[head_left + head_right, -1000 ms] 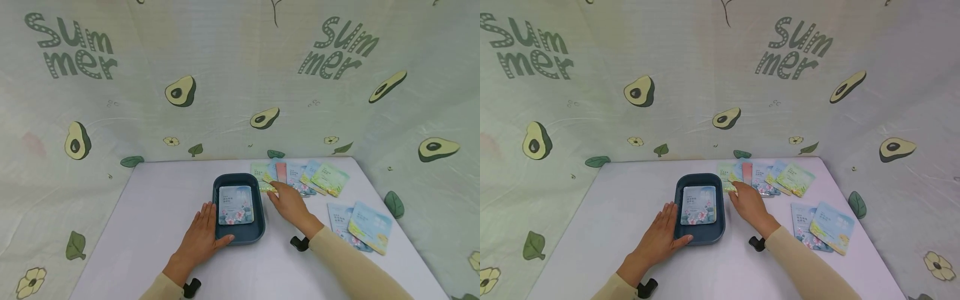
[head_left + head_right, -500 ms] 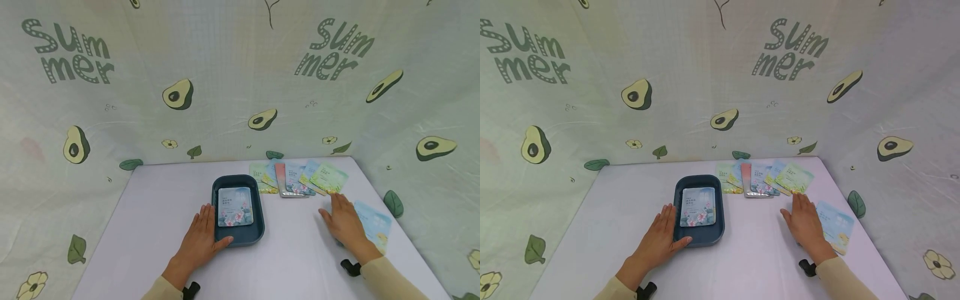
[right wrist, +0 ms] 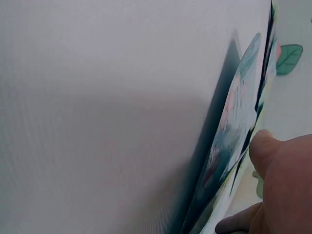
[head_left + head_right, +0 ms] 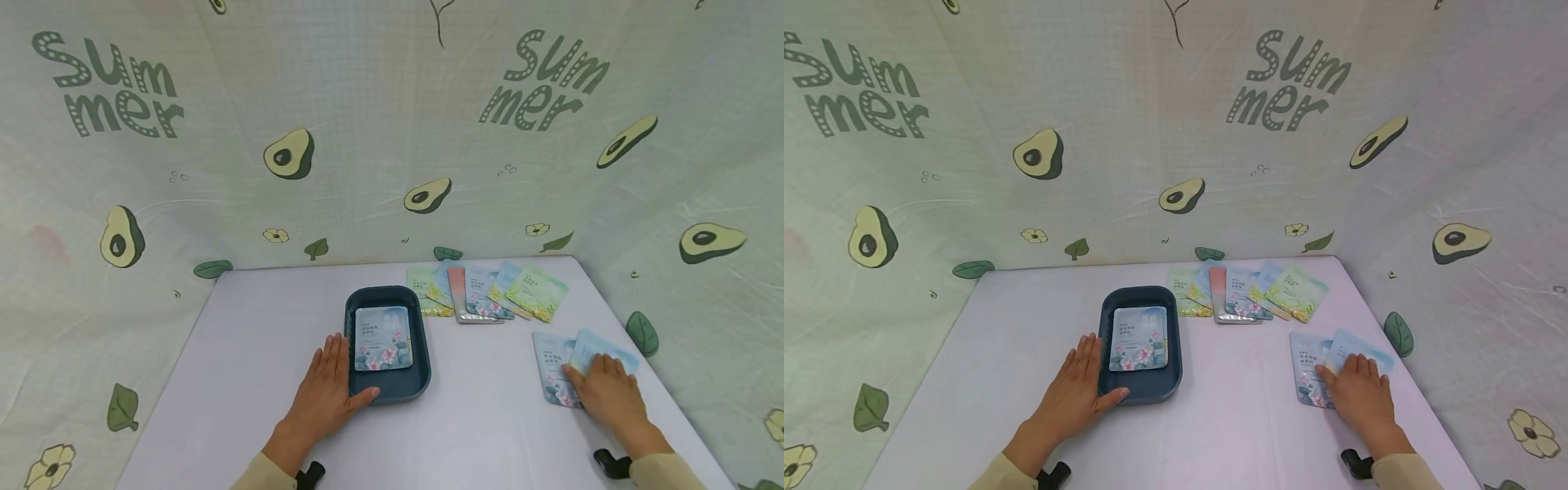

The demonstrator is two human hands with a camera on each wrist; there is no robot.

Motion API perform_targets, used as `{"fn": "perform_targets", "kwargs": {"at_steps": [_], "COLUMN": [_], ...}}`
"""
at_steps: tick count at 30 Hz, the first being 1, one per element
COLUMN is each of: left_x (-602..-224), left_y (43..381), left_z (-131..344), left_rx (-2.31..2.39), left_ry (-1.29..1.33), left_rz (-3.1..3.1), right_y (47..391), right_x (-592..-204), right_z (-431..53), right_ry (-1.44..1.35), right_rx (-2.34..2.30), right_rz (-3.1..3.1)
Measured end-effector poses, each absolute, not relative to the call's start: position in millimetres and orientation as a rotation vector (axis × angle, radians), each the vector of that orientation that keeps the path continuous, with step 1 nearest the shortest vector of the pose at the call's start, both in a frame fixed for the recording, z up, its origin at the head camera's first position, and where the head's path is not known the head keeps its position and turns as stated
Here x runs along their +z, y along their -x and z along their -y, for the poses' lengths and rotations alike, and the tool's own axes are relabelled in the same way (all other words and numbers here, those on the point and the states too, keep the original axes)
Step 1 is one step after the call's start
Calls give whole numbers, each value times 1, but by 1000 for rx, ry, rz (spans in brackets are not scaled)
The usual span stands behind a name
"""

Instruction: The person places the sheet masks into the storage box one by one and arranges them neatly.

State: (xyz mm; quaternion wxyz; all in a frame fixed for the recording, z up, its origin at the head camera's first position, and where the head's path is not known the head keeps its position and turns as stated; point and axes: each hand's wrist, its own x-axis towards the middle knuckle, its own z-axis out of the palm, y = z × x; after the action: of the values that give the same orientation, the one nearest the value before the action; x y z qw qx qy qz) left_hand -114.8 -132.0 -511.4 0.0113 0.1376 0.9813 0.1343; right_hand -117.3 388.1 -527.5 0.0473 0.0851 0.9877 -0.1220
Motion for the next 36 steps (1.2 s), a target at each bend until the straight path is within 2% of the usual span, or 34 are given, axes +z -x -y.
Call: {"fn": "perform_targets", "kwargs": {"at_steps": [10, 27, 36], "left_x": [-511, -513, -513], "left_y": [114, 115, 114], "left_z": [132, 132, 132], "left_rx": [445, 480, 490], "left_ry": [-442, -436, -435], "left_rz": [-3054, -3042, -3036], "right_y": [120, 116, 114], "right_x": [-530, -528, -530], "right_z": [-343, -228, -204], "right_ry": [-43, 300, 520], "right_rx": [-356, -547, -552], "right_rz": [-2994, -2896, -2854]}}
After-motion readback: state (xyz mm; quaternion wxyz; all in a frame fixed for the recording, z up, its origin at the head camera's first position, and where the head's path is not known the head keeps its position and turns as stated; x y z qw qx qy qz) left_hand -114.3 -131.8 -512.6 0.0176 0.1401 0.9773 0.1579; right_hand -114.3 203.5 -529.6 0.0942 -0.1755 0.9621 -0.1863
